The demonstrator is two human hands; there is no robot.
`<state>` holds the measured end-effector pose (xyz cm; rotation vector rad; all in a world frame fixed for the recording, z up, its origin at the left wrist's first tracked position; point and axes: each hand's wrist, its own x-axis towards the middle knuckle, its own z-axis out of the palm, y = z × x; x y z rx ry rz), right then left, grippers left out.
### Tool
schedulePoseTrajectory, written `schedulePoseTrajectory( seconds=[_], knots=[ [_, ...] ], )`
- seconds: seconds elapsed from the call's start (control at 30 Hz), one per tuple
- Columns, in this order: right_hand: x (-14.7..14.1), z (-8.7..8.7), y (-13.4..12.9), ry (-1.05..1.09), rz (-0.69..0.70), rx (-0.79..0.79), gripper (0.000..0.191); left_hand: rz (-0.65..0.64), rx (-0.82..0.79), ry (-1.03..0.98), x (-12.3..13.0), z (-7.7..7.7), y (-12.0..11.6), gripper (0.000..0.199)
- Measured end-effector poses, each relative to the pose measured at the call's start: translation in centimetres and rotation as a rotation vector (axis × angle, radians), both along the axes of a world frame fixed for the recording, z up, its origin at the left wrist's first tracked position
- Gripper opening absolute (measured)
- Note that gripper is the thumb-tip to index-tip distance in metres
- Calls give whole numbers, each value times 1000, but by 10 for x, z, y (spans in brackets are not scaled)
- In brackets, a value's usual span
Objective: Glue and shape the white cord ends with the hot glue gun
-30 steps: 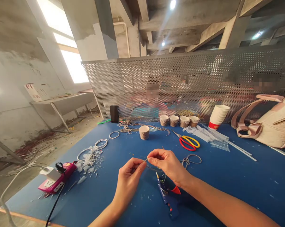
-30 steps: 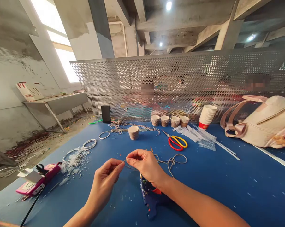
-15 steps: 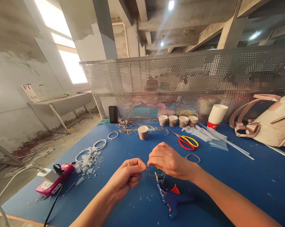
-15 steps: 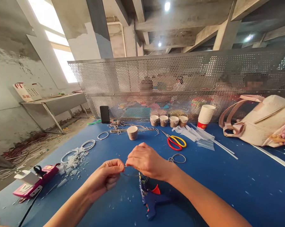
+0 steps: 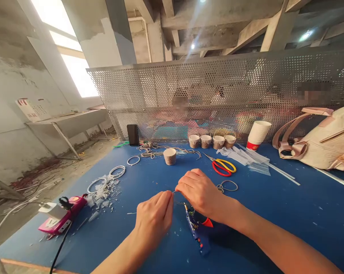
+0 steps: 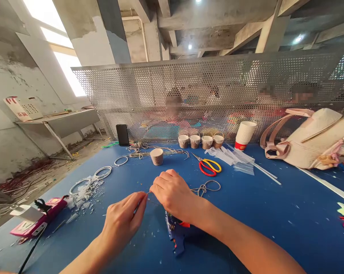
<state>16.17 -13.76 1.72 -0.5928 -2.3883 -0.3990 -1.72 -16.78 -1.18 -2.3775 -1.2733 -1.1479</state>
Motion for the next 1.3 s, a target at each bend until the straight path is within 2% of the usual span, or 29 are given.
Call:
schedulePoseTrajectory(
  seconds=[0.07, 0.17, 0.27, 0.37, 0.43, 0.57, 0.73, 0.83, 0.9, 0.97, 1.13, 1.23, 1.3],
  knots=[
    [-6, -7, -1, 160, -46, -3, 23, 11, 54, -35, 1, -1, 1, 25],
    [-15, -17, 0, 384, -75, -15, 17, 39, -20, -236, 6, 1, 3, 19],
    [-21, -24, 2, 586, -40, -69, 13, 51, -238, -539, 13, 4, 4, 19],
    [-24, -28, 3, 783, -2, -189, 11, -14, -507, -854, 19, 4, 5, 22],
    [-25, -29, 4, 890, 0, -365, 10, -94, -666, -1040, 22, 4, 7, 24],
    [-27, -31, 7, 1032, 9, -850, 10, -234, -865, -1308, 24, 3, 12, 29],
    [-30, -35, 14, 1216, 154, -1278, 15, -333, -1026, -1434, 20, 3, 17, 32],
    [-30, -39, 19, 1222, 273, -1423, 18, -375, -1135, -1455, 14, 5, 19, 32],
    [-26, -39, 23, 1133, 304, -1415, 17, -390, -1222, -1447, 10, 7, 21, 32],
    [-20, -35, 26, 965, 305, -1320, 15, -400, -1314, -1425, 5, 9, 23, 32],
    [-1, -17, 28, 526, 294, -815, 11, -387, -1531, -1282, -3, 15, 28, 27],
    [6, -8, 26, 333, 260, -510, 13, -334, -1500, -1177, -3, 20, 29, 26],
    [8, -6, 25, 263, 225, -380, 15, -273, -1380, -1119, -1, 23, 28, 26]
  ],
)
